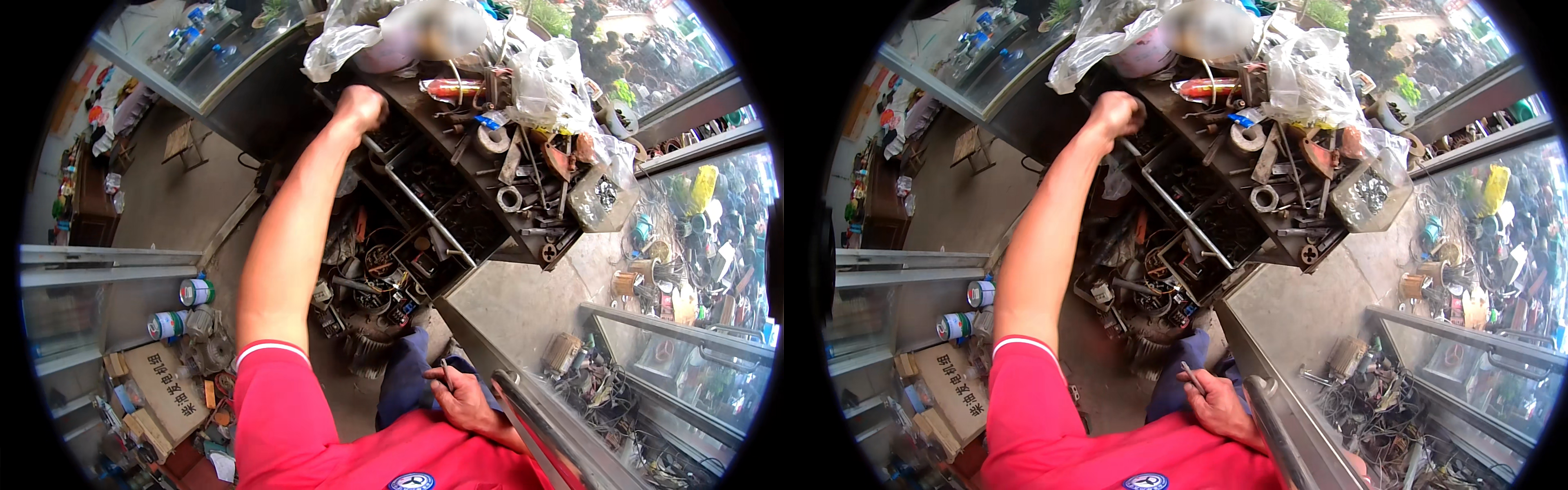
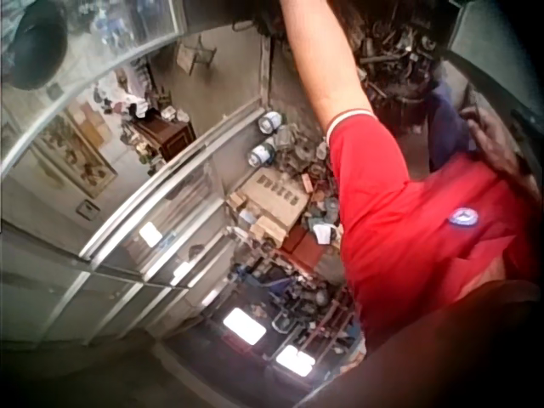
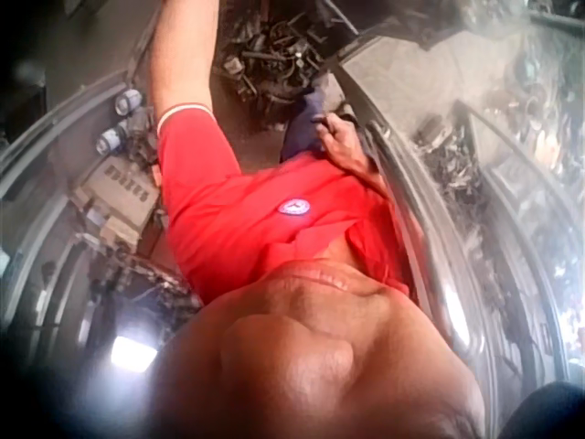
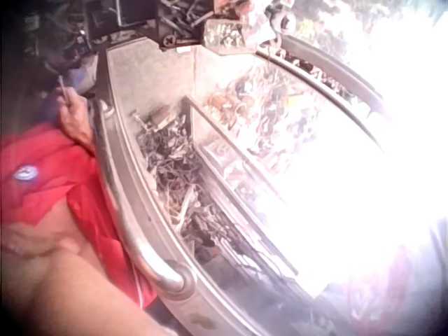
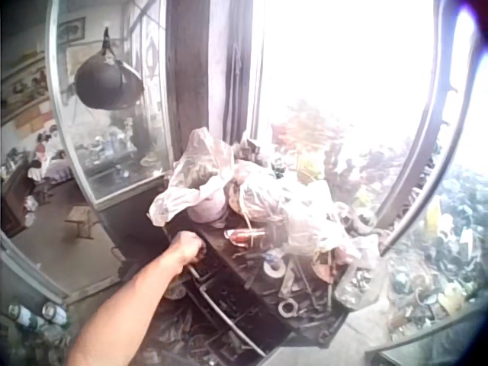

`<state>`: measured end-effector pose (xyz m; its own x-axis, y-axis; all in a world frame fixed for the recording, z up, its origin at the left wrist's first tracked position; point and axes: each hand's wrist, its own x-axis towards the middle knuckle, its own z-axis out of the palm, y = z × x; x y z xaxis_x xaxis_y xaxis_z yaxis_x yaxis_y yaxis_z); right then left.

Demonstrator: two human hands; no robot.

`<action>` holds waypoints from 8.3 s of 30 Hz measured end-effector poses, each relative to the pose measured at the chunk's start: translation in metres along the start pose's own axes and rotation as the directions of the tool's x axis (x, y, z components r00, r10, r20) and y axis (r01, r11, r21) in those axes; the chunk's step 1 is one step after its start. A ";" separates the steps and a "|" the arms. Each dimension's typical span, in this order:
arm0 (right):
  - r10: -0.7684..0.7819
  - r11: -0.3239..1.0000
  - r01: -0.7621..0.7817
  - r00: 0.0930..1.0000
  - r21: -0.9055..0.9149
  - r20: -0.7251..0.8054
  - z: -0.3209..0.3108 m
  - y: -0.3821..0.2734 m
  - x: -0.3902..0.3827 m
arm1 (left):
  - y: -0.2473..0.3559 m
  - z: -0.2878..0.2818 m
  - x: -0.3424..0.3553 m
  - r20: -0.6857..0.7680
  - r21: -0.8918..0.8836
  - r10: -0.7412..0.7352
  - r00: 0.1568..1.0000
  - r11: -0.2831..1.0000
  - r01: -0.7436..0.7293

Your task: The person sits on the floor and uses a screwdriver to work on the internal components of an electric motor. They then stand up, open a drawer, and retrieve a handful of small metal fasteners before returning to the motor.

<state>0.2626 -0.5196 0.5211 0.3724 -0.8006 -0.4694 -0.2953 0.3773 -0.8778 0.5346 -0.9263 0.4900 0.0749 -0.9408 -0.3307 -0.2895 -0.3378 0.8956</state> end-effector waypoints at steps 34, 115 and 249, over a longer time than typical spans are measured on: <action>0.036 0.972 -0.039 0.999 -0.231 -0.017 0.003 0.014 -0.006 | -0.068 0.032 0.092 0.289 0.955 -0.226 0.930 0.000 -0.297; -0.048 0.989 0.072 0.983 -0.128 0.180 0.014 0.017 -0.004 | -0.057 0.062 -0.282 -0.012 -0.942 0.142 0.990 -0.333 0.037; 0.999 -0.024 0.873 0.040 0.488 -0.022 0.076 0.599 -0.581 | -0.340 0.776 -0.827 0.438 0.897 -0.866 -0.241 0.440 0.046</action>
<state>-0.0642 0.2071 0.2611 -0.2998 0.3349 -0.8933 0.7611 -0.4806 -0.4356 -0.1692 -0.0111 0.2277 -0.1853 0.5321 -0.8262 -0.9796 -0.1668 0.1123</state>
